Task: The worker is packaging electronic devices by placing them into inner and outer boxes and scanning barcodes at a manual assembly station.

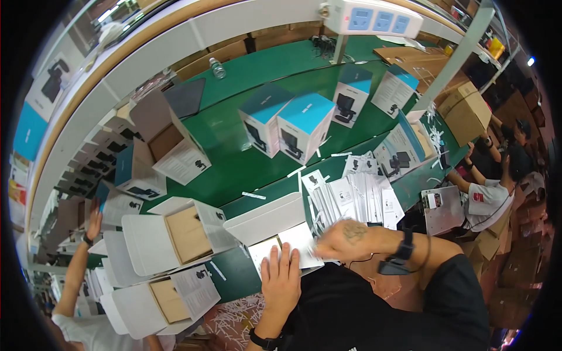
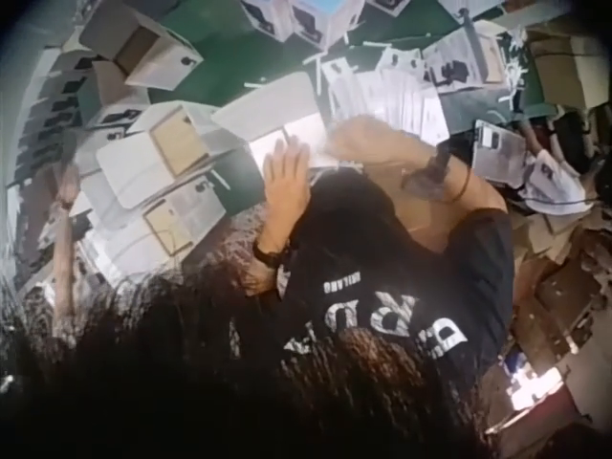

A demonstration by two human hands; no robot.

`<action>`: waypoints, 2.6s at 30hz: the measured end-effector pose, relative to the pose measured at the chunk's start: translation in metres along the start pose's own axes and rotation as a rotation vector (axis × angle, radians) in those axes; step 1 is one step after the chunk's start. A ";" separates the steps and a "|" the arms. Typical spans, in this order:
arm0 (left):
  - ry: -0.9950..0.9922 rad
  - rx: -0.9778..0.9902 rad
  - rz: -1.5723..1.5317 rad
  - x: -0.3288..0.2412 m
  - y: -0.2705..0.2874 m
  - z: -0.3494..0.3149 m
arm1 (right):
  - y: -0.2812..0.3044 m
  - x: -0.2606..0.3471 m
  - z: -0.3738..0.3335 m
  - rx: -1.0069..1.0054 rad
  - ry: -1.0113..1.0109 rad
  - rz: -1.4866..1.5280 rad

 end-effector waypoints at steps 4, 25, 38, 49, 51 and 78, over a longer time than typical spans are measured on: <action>-0.043 -0.020 0.020 0.001 -0.011 -0.007 | -0.037 -0.002 -0.057 0.642 -0.052 0.556; -0.231 -0.404 -0.137 0.020 -0.009 -0.045 | -0.061 0.051 0.106 -0.252 -0.033 0.108; -0.287 -0.441 -0.111 0.026 -0.022 -0.050 | -0.080 0.079 0.125 -0.446 0.186 -0.317; -0.267 -0.384 -0.119 0.029 -0.018 -0.055 | -0.091 0.080 0.141 -0.375 0.176 -0.074; -0.273 -0.357 -0.116 0.031 -0.017 -0.055 | -0.090 0.081 0.142 -0.393 0.160 -0.080; 0.463 -0.033 -1.754 0.072 -0.017 -0.042 | -0.018 0.116 -0.021 -0.657 -0.007 0.108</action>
Point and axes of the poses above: each hand's wrist, its own z-axis towards the middle knuckle, its own y-axis out of the back of the hand, x = y × z, the point moved 6 cm from there along z, towards the middle knuckle, and after that the axes turned 11 degrees about z, right-handed, at the moved point
